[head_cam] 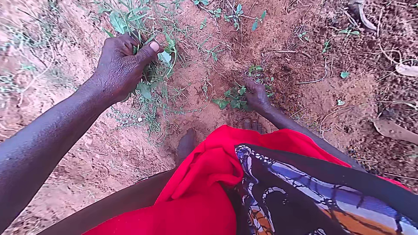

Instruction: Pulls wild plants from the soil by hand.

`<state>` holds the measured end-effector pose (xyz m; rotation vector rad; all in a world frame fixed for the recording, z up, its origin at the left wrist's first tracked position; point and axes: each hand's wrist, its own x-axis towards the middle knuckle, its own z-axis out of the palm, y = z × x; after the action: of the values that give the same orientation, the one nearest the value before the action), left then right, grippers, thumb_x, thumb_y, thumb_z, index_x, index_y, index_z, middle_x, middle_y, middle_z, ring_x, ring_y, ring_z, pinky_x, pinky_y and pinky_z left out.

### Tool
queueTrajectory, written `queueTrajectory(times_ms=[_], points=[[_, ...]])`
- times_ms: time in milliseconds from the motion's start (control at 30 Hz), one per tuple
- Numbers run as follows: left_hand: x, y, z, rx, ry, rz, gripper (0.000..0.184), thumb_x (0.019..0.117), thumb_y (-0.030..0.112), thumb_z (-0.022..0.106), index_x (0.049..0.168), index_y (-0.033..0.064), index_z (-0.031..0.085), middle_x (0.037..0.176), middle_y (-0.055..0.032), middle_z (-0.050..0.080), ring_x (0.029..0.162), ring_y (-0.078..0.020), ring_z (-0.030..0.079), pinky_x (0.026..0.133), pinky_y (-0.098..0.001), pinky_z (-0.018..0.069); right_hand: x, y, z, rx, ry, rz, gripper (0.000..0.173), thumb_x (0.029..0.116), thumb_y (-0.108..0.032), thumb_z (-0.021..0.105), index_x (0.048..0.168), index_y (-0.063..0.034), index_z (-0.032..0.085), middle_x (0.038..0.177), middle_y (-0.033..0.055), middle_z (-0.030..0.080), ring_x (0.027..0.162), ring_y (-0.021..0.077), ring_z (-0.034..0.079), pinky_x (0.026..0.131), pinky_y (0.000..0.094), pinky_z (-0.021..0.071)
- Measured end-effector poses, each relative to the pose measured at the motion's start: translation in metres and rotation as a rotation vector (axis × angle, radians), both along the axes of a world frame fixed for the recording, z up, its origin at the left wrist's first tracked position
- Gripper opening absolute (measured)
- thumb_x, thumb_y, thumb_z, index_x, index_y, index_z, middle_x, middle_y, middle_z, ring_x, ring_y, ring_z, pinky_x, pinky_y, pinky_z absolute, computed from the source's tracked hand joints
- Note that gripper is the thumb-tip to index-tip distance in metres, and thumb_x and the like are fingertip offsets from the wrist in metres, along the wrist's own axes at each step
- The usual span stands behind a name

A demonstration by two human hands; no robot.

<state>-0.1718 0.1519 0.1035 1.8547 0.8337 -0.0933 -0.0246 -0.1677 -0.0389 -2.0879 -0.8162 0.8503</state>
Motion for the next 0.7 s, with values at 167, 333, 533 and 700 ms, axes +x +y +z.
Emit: queueTrajectory(times_ms=[167, 333, 533, 700], points=[[-0.001, 0.000, -0.003, -0.004, -0.003, -0.015, 0.007, 0.1049, 0.021, 0.056, 0.099, 0.0194, 0.060, 0.082, 0.0176, 0.064, 0.071, 0.0092, 0.063, 0.066, -0.0118, 0.0540, -0.007, -0.012, 0.016, 0.171, -0.130, 0.057, 0.018, 0.0944, 0.008, 0.054, 0.100, 0.0097, 0.070, 0.089, 0.0251, 0.072, 0.081, 0.0334, 0.073, 0.079, 0.0462, 0.0579], [0.027, -0.028, 0.025, 0.029, 0.243, 0.179, 0.013, 0.1051, 0.010, 0.053, 0.097, 0.0085, 0.063, 0.081, 0.0064, 0.060, 0.073, 0.0012, 0.058, 0.074, -0.0181, 0.0490, 0.051, -0.011, 0.030, -0.007, -0.265, -0.279, 0.025, 0.1017, -0.001, 0.049, 0.120, 0.0086, 0.062, 0.109, 0.0240, 0.070, 0.099, 0.0283, 0.070, 0.090, 0.0437, 0.0535], [0.005, -0.003, 0.000, 0.017, 0.030, -0.015, 0.008, 0.1048, 0.021, 0.056, 0.100, 0.0172, 0.061, 0.080, 0.0170, 0.062, 0.070, 0.0100, 0.061, 0.067, -0.0111, 0.0524, 0.077, 0.024, 0.025, -0.399, -0.201, -0.098, 0.043, 0.1040, -0.033, 0.060, 0.117, 0.0081, 0.063, 0.112, 0.0319, 0.065, 0.107, 0.0481, 0.065, 0.092, 0.0654, 0.0479], [0.000, -0.006, -0.001, 0.019, 0.029, -0.025, 0.008, 0.1044, 0.021, 0.056, 0.099, 0.0176, 0.061, 0.083, 0.0163, 0.063, 0.072, 0.0093, 0.062, 0.069, -0.0120, 0.0531, 0.055, 0.050, 0.028, -0.779, -0.146, 0.006, 0.064, 0.1011, -0.051, 0.060, 0.134, 0.0037, 0.056, 0.124, 0.0314, 0.064, 0.117, 0.0502, 0.062, 0.091, 0.0670, 0.0476]])
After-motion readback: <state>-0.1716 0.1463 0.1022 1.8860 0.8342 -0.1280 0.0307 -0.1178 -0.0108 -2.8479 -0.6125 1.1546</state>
